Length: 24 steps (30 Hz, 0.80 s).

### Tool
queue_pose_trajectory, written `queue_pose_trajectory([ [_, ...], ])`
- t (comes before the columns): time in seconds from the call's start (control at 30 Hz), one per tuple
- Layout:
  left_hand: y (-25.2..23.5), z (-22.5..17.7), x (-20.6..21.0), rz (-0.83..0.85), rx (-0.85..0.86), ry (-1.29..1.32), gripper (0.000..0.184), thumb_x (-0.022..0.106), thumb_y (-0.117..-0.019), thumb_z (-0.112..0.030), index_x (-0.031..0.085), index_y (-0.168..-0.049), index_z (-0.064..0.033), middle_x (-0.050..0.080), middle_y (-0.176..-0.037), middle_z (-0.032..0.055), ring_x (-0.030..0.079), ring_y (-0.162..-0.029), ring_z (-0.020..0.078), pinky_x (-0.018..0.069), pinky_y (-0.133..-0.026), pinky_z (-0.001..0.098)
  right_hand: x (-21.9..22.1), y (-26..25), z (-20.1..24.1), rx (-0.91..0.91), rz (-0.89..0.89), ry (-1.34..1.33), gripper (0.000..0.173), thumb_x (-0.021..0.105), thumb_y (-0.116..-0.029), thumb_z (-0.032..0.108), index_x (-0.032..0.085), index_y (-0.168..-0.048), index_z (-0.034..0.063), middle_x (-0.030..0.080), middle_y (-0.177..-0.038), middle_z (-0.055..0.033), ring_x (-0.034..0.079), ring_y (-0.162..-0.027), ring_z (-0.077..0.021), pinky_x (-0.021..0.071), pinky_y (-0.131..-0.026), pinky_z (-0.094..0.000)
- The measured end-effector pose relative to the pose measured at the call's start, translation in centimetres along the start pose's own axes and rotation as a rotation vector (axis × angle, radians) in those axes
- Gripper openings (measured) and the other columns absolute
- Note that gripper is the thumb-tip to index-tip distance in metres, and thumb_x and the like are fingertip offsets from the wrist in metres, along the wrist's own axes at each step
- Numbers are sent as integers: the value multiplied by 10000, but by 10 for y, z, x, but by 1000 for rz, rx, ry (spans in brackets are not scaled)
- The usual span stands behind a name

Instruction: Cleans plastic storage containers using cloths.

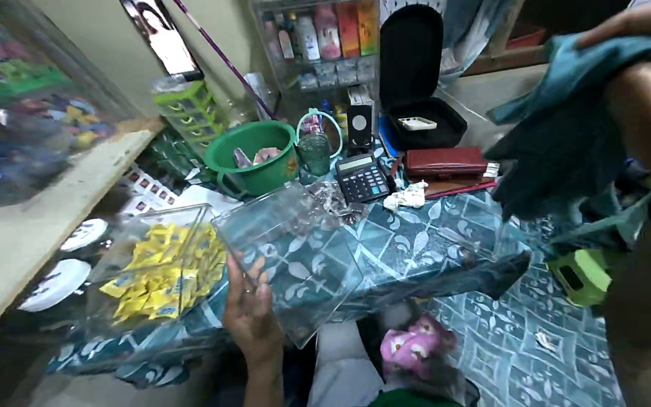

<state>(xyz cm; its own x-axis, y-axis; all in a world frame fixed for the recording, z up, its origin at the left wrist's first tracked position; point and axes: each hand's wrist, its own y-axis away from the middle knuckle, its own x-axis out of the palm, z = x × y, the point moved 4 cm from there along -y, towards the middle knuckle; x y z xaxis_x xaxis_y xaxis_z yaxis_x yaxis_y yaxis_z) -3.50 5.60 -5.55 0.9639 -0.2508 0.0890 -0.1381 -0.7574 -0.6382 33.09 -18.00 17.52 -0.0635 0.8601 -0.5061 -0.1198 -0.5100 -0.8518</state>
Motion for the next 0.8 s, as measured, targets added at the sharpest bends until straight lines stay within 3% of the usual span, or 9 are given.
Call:
queue_pose_trajectory([
  [0.07,0,3,-4,-10,-10,3,921,604,-968,-527,257,-1516,127,392,-1555,142,535,-1303,104,498,-1045,300,-1,-10,-30,48,-29,54,325,503,-1023,273,711,-1215,114,684,-1148,-138,629,-1042,-149,494,-917,-348],
  [0.17,0,2,-6,-28,-16,0,931,604,-965,-527,249,-1514,136,387,-1555,161,543,-1299,117,507,-1032,302,6,-16,-63,139,-33,46,334,504,-1005,272,714,-1221,126,683,-1184,-141,624,-1102,-157,481,-960,-343],
  [0.23,1,2,-6,-25,-12,10,927,607,-965,-520,251,-1511,138,368,-1567,167,527,-1320,126,502,-1040,307,11,-17,-73,218,-47,-4,344,498,-991,257,703,-1229,117,681,-1187,-110,622,-1065,-77,487,-932,-279],
  [0.33,0,1,-6,-24,-28,-30,970,589,-955,-573,241,-1520,134,348,-1573,191,522,-1324,134,505,-1031,311,18,-18,-77,298,-129,-142,295,500,-1007,220,701,-1203,131,685,-1107,19,614,-959,60,515,-873,-181],
  [0.43,-6,8,-5,-79,-221,-7,983,566,-936,-616,215,-1559,58,368,-1552,169,535,-1290,143,516,-1006,324,22,-22,-68,306,-197,-208,261,521,-992,209,700,-1149,103,677,-1049,58,610,-937,79,520,-867,-176],
  [0.53,-19,20,-6,-189,-572,38,630,387,-1044,-466,334,-1535,-74,463,-1485,126,562,-1242,205,517,-966,390,20,-25,-57,325,-210,-149,250,545,-976,258,696,-1067,81,662,-949,49,605,-858,75,526,-809,-183],
  [0.67,-42,26,-10,-87,-812,-46,610,245,-1083,-497,344,-1549,-118,428,-1524,165,567,-1240,295,516,-951,465,9,-21,-73,300,-231,-137,276,559,-988,292,697,-1065,66,674,-948,-2,628,-855,12,547,-798,-248],
  [0.73,-51,28,-12,-15,-857,-107,651,189,-1085,-524,308,-1558,-93,430,-1509,199,569,-1236,308,516,-956,473,1,-17,-73,312,-235,-130,274,556,-981,285,696,-1082,73,674,-967,6,624,-865,24,544,-811,-237],
  [0.8,-55,16,-17,0,-734,-333,654,221,-1090,-515,370,-1532,-56,478,-1486,181,569,-1264,238,503,-1009,424,-7,-10,-81,267,-227,-135,270,550,-992,264,695,-1115,74,685,-998,5,634,-890,24,548,-823,-226],
])
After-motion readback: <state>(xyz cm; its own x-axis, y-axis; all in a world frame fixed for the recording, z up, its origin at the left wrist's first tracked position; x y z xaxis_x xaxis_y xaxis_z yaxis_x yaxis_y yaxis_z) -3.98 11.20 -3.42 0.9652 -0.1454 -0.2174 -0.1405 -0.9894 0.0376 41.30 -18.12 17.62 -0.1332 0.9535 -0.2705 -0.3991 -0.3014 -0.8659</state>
